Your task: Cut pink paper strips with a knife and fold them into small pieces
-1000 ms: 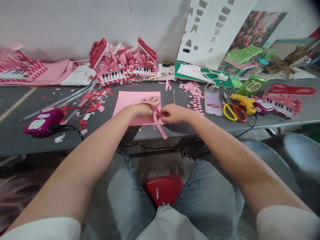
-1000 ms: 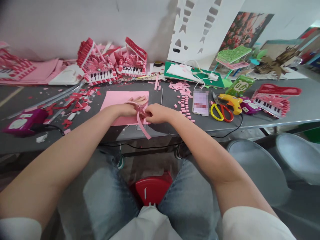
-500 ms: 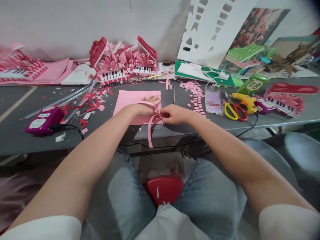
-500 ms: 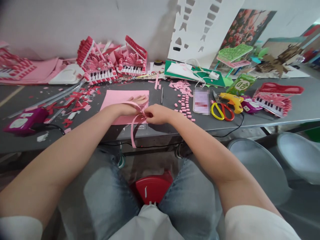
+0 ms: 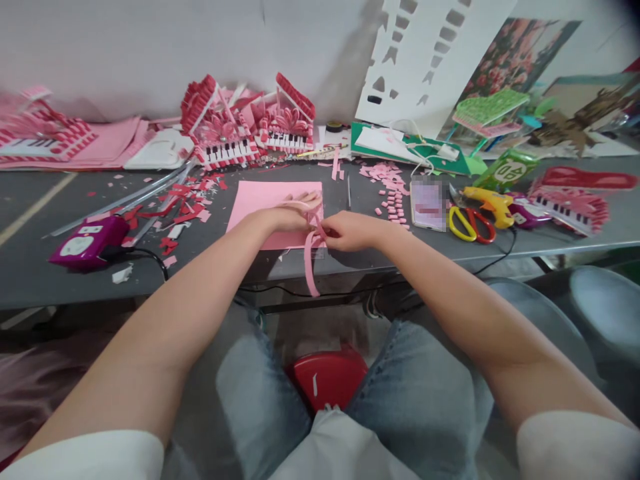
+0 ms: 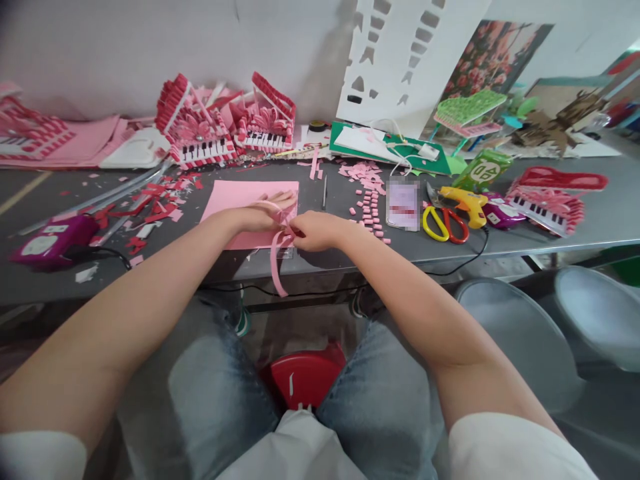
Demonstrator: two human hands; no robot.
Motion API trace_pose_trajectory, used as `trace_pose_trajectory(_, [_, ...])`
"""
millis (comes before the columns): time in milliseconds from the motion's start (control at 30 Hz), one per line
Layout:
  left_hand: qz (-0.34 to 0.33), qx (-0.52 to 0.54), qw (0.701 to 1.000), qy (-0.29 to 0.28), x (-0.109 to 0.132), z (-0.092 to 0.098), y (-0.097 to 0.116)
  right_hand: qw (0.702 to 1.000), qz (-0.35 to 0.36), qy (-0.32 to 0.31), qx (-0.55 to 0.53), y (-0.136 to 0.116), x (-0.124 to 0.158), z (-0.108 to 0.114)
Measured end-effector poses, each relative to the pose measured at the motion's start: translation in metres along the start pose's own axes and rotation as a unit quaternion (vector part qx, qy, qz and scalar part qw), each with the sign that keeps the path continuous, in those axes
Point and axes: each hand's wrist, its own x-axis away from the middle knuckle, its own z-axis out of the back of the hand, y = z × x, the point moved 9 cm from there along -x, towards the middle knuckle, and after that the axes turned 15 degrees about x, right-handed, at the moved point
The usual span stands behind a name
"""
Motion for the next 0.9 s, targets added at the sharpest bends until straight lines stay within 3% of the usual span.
trace_pose_trajectory(467, [0.001,-0.013,1.0,-0.021,0.0018,-0.0035,0.005,0.994,0.051,0.072,-0.068,-0.0037,0.0008,0.0002])
trace_pose_trajectory(633, [0.005,-0.005,1.0,-0.012,0.0024,-0.0031,0.0048,0.998,0.033,0.045,-0.039,-0.0016,0.0016,-0.001])
trace_pose_trajectory(800, [-0.012,0.002,1.0,0.001,0.0036,0.0002,0.0073,0.997,-0.046,-0.041,0.051,0.0027,0.0048,-0.0021])
trace_pose_trajectory(900, [-0.003,0.003,1.0,-0.005,0.0022,-0.0016,0.0041,0.997,-0.024,-0.041,0.056,-0.0019,0.0035,-0.0022])
